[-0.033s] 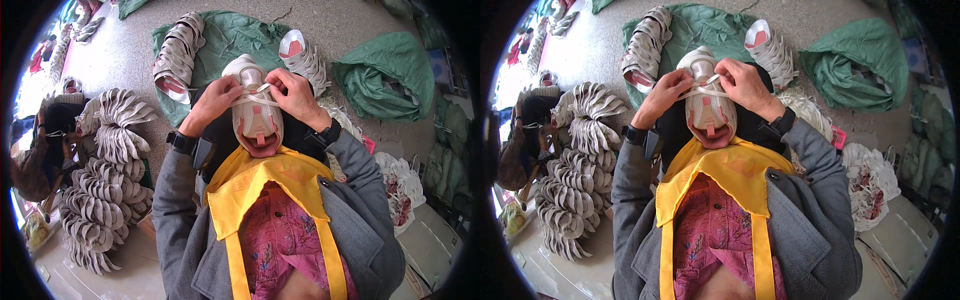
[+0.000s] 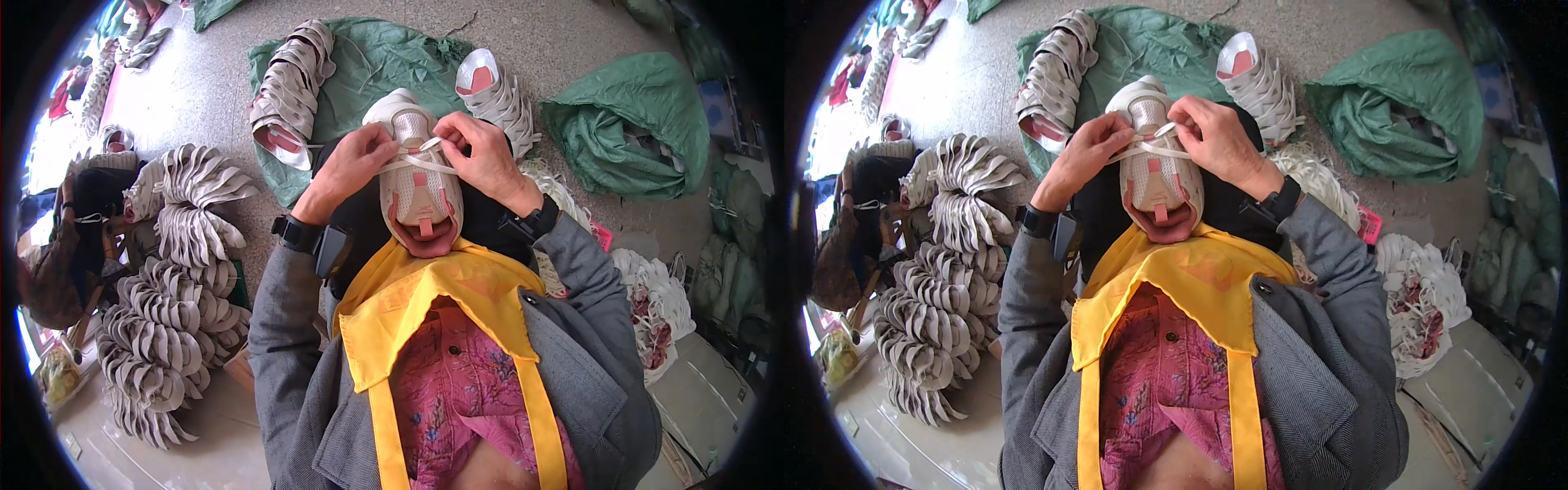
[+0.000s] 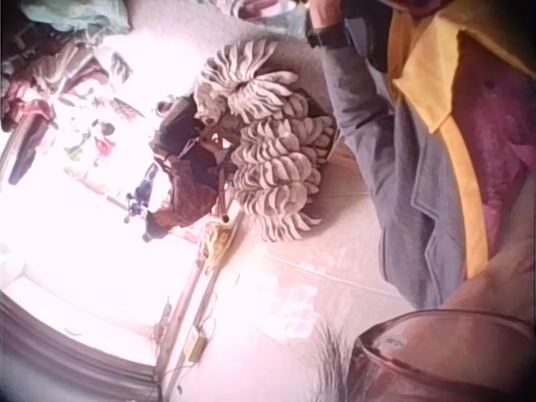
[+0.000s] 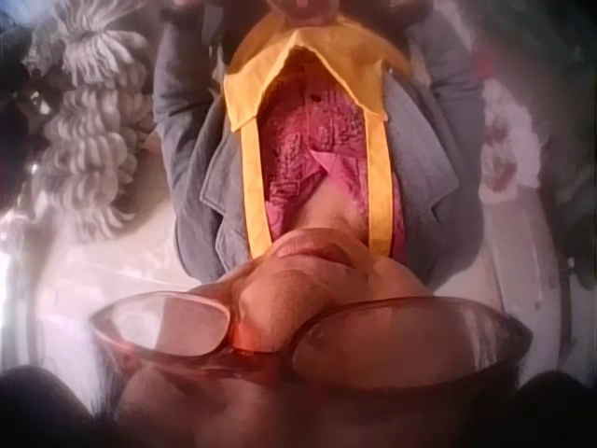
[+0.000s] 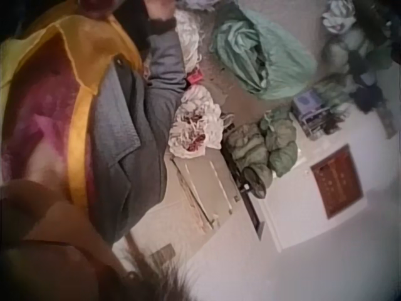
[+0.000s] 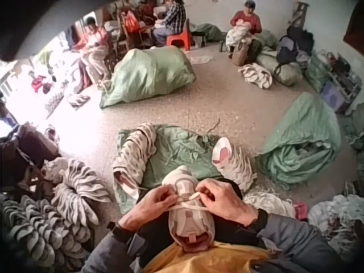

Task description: Insert laces into the eyelets of a shoe and tie them.

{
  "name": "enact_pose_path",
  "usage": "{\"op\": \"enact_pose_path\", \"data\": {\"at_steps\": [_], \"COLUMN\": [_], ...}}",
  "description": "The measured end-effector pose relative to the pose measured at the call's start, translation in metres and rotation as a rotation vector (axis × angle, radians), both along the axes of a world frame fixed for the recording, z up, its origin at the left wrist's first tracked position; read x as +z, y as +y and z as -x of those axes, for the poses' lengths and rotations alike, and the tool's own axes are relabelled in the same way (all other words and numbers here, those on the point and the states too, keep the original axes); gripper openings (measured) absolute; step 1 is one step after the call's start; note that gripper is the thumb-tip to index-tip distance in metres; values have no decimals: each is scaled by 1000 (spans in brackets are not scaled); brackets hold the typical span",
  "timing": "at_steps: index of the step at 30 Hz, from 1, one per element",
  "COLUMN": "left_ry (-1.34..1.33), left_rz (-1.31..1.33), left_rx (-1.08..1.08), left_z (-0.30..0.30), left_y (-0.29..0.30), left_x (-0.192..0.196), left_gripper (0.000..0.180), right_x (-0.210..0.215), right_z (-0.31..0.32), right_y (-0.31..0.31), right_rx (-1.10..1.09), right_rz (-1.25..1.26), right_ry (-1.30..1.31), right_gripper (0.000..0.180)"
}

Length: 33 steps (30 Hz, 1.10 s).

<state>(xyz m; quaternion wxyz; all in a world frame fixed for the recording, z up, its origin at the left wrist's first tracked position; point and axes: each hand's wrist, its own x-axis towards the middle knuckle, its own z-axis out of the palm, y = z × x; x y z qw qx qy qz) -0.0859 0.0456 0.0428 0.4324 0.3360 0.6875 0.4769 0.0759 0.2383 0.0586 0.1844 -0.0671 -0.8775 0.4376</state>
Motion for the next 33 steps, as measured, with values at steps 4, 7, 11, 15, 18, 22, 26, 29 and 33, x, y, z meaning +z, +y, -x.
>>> {"op": "enact_pose_path", "data": {"at_steps": [4,7,11,15,18,22,26,29,33], "left_ry": [14,23,13,97,131,146,156,218,206], "left_rz": [-28,-57,-119,-141,-142,-133,-157,-77,-22], "left_rx": [12,40,125,198,221,174,181,192,170], "left_z": [-2,-7,-16,-27,-30,-30,-31,-31,-31], "left_y": [-5,-5,-5,-4,-1,-4,-3,-3,-9], "left_x": [-1,-2,-5,-5,-1,7,2,13,18], "left_gripper": [24,25,28,30,30,29,27,27,26], "right_x": [9,20,24,26,25,33,39,43,34], "right_z": [-12,-23,-28,-27,-33,-61,-82,-70,-39], "right_y": [-3,-10,-15,-12,-4,19,33,13,-13], "right_rx": [-26,-51,-15,-7,24,52,21,-21,-29], "right_rz": [99,124,151,207,278,355,470,581,403], "right_ry": [-75,-163,-246,-323,-388,-433,-565,-588,-388], "right_gripper": [17,18,16,14,13,11,8,14,20]}}
